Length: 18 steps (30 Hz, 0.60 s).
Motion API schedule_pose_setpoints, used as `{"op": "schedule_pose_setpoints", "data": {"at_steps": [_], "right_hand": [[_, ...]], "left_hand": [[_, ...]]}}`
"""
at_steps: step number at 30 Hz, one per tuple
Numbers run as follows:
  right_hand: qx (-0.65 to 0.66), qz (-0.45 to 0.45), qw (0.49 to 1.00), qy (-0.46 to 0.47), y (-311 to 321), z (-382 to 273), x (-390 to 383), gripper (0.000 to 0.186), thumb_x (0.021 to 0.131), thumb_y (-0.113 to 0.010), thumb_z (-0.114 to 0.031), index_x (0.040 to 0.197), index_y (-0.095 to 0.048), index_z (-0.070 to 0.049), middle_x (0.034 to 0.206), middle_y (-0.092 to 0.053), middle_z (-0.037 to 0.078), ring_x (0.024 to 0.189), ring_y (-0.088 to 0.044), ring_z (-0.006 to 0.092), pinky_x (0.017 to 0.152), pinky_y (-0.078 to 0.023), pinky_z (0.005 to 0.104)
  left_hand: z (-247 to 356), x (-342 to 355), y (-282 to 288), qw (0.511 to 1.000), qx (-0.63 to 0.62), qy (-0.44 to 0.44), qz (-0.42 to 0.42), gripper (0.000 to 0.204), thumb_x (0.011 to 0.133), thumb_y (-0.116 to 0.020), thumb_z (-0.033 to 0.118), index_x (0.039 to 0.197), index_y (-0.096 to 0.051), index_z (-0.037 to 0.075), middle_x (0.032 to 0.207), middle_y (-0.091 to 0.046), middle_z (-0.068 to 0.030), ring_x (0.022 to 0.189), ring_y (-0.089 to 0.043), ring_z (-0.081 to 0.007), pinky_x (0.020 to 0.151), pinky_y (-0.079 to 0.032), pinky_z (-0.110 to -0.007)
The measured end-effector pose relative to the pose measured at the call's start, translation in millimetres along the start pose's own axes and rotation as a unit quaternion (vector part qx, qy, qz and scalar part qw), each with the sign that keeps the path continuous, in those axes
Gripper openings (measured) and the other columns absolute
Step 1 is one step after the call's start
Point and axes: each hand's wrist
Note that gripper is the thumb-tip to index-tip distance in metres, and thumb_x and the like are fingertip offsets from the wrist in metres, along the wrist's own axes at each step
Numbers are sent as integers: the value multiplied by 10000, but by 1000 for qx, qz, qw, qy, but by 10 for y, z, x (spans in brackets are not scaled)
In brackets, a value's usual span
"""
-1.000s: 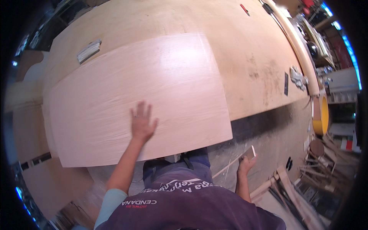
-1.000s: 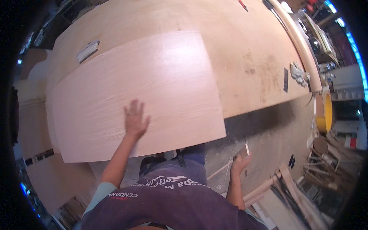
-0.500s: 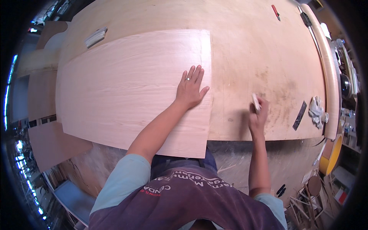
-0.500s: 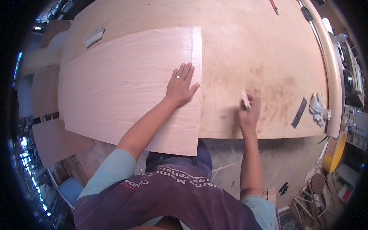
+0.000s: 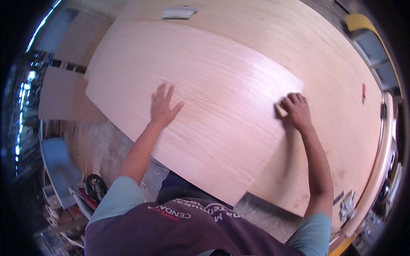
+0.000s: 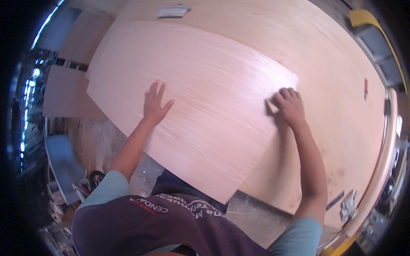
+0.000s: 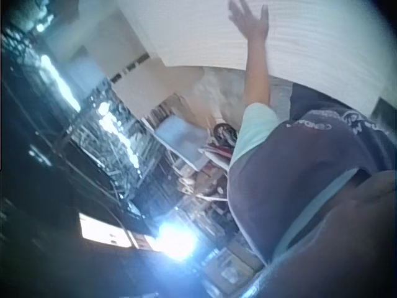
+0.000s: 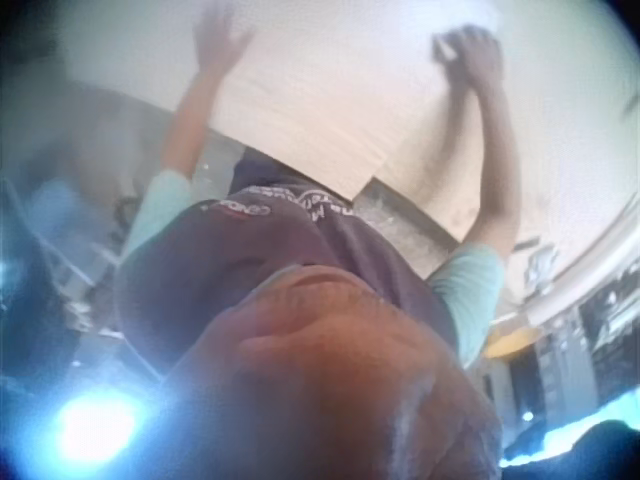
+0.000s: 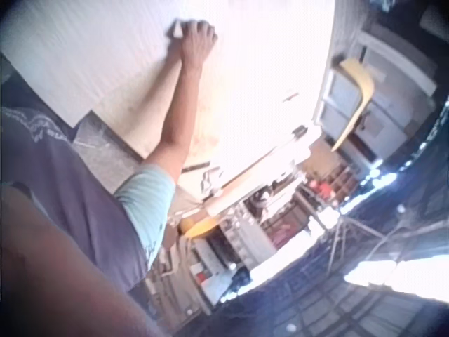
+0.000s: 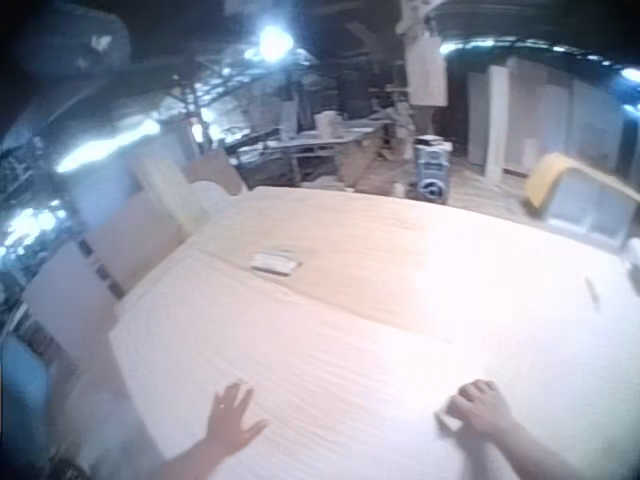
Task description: The person sands the surface of a wood panel with a sanding block and then uses a utility knife to trim excess laminate material from the edges.
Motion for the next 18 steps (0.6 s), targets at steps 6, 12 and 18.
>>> {"op": "schedule_pose_setpoints", "data": {"at_steps": [6, 12, 18], "right_hand": [[-11, -28, 1000, 3, -211, -702, 1361, 348, 786, -673, -95, 1129, -672, -151, 1176, -620, 70, 1139, -568, 309, 940, -470, 439], [1, -4, 998, 63, -741, -1520, 3147, 356, 758, -784, -182, 1094, -675, -136, 1178, -629, 83, 1133, -575, 343, 934, -488, 473], [14, -28, 994, 104, -1177, -2834, 5549, 333, 806, -753, -212, 1130, -681, -184, 1159, -644, 62, 1164, -577, 331, 969, -489, 479]], "left_hand": [[-1937, -451, 60, 1000, -13, 15, -11, 962, 976, -681, 508, 1686, -204, 68, 1739, -183, -236, 1604, -179, -441, 1281, -169, -600], [-2179, -2, 120, 989, -130, -39, -54, 1127, 924, -693, 608, 1676, -128, -12, 1745, -159, -241, 1617, -148, -431, 1278, -137, -630], [-3111, 294, 327, 985, -131, -21, -114, 1145, 899, -675, 684, 1653, -208, -40, 1746, -186, -219, 1622, -157, -404, 1269, -124, -653]]}}
Point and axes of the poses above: each hand's wrist, its own x-axis towards the middle knuckle, its own y-axis out of the back of the hand, z = x × y
